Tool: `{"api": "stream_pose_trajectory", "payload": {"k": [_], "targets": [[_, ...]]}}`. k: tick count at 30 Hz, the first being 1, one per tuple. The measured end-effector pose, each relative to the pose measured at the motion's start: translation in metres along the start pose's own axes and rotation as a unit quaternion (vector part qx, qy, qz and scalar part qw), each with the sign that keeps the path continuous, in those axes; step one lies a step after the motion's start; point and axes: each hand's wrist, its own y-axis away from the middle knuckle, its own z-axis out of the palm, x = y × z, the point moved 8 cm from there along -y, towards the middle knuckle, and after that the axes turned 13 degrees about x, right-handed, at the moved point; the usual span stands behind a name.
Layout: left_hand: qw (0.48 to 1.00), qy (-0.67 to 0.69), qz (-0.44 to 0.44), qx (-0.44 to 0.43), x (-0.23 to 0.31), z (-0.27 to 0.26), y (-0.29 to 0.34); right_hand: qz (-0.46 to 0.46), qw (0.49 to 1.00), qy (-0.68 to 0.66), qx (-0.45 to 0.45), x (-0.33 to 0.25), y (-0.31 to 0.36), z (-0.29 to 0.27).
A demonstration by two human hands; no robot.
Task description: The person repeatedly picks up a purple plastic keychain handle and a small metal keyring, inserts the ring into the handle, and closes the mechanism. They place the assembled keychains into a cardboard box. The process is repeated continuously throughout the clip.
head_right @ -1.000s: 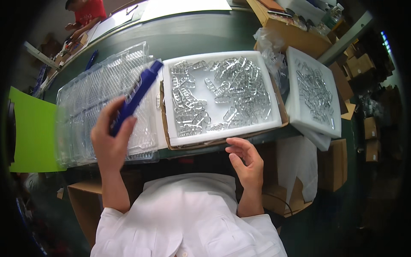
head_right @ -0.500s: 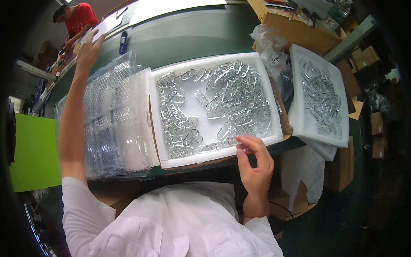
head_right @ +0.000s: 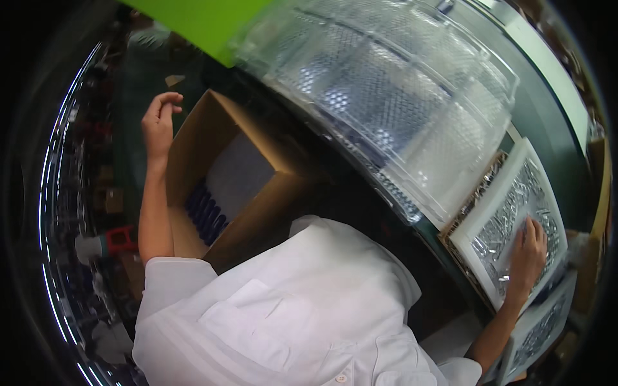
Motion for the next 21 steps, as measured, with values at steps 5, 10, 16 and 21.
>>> {"api": "stream_pose_trajectory", "payload": {"k": [5, 10, 16, 21], "targets": [[0.948, -0.105, -0.219, -0.207, -0.182, -0.046, 0.156, -0.025, 0.999, 0.035, 0.032, -0.009, -0.019, 0.005], [0.872, -0.101, -0.072, -0.473, -0.165, 0.040, 0.306, 0.165, 0.980, -0.105, 0.038, 0.038, -0.007, -0.001], [0.866, -0.036, -0.047, -0.497, -0.134, 0.101, 0.351, 0.262, 0.919, -0.277, 0.099, 0.074, 0.013, -0.012], [0.915, -0.037, -0.022, -0.400, -0.118, 0.131, 0.313, 0.316, 0.910, -0.253, 0.094, 0.080, 0.025, -0.028]]}}
